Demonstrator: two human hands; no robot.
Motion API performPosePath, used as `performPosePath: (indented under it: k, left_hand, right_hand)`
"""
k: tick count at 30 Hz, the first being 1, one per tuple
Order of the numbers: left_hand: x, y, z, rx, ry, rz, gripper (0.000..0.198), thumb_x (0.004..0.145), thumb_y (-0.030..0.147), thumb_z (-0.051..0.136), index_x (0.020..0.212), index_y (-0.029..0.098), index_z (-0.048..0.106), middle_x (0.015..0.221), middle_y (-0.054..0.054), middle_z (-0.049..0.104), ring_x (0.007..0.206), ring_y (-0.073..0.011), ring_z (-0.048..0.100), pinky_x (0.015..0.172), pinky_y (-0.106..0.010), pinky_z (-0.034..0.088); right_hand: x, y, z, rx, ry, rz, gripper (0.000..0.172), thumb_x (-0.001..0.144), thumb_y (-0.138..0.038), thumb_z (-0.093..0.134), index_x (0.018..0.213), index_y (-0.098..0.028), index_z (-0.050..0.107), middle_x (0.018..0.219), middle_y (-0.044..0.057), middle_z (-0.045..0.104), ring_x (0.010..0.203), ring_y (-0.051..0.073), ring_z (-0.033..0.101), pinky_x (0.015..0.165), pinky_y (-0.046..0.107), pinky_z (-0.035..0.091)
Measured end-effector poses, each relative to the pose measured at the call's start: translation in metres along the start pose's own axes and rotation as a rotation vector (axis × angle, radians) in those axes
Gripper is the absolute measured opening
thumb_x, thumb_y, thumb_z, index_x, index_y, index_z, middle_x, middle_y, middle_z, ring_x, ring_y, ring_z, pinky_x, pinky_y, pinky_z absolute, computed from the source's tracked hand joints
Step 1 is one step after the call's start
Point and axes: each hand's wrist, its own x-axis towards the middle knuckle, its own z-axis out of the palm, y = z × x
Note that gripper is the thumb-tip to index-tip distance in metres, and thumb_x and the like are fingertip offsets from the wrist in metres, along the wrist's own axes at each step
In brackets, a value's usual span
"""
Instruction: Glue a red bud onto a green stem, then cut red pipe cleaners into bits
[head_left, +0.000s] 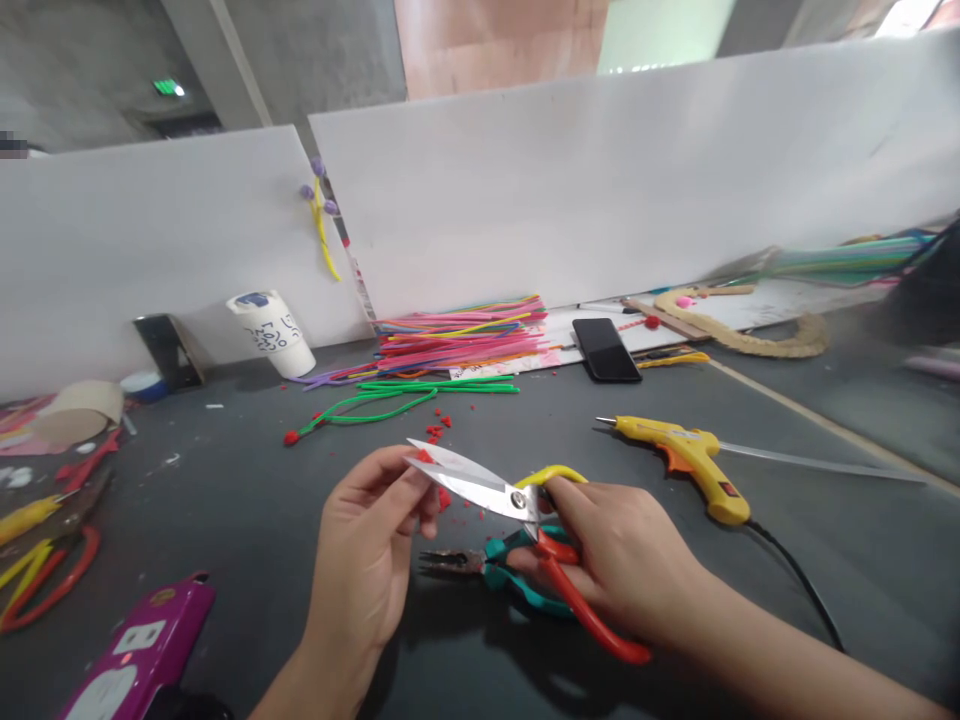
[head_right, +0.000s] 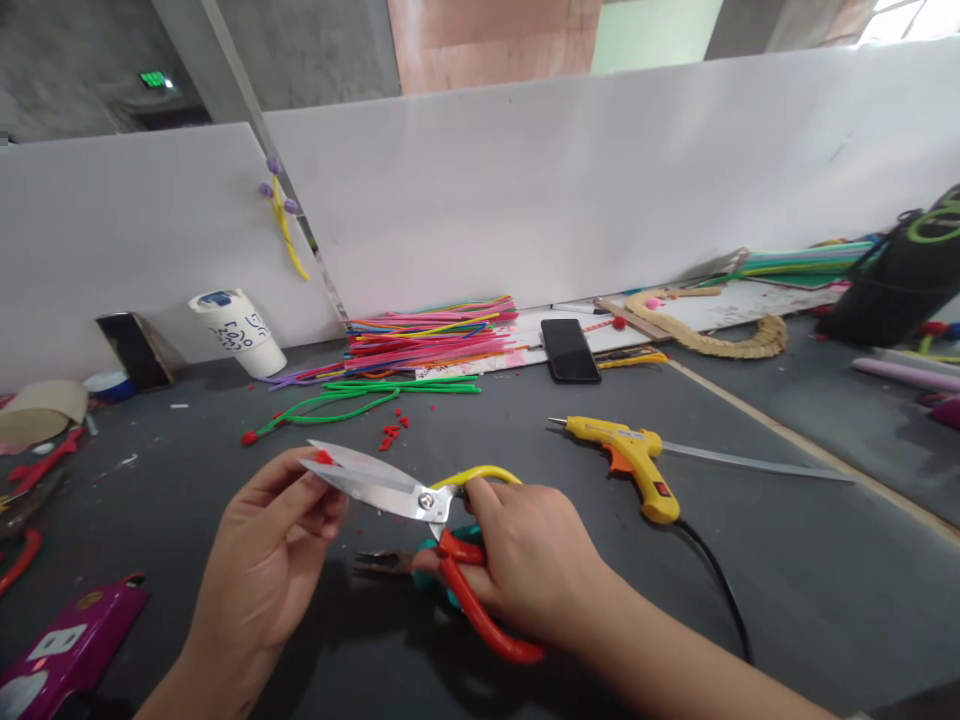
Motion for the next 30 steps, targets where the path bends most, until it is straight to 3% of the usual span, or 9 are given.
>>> performPosePath:
  k: [12,19,30]
  left_hand:
    - [-0.0015,-0.0044,0.001,-0.046,0.015,-0.019,0.003,0.066,0.018,0.067,0.068,0.02,0.067,0.056,0.004,0.058,0.048,-0.0036,0.049,0.04,-0.01,0.038]
    - [-0.0025,-0.0038,0.0026,0.025,0.062,0.003,0.004,0.066,0.019,0.067,0.069,0.019,0.065,0.062,0.003,0.063,0.049,-0.0054,0.052,0.041,-0.013,0.04]
    - [0.0006,-0.0049,0.0022,-0.008,0.028,0.06,0.004,0.068,0.015,0.064,0.07,0.018,0.066,0.057,0.003,0.059,0.047,-0.0047,0.049,0.041,-0.013,0.04]
  right_hand:
    - [0.001,-0.0011,0.002,-0.029,0.029,0.005,0.038,0.08,-0.054,0.04,0.065,-0.02,0.045,0.054,0.001,0.055,0.046,0.015,0.05,0.045,0.026,0.022]
    - [0.0021,-0.0001,0.001,0.048,-0.013,0.124,0.042,0.078,-0.059,0.039,0.067,-0.02,0.047,0.048,-0.002,0.049,0.041,0.015,0.047,0.043,0.024,0.02]
    - [0.0004,0.0003,-0.0001,-0.009,0.014,0.034,0.045,0.075,-0.062,0.042,0.065,-0.019,0.048,0.054,0.001,0.054,0.047,0.016,0.05,0.045,0.025,0.02]
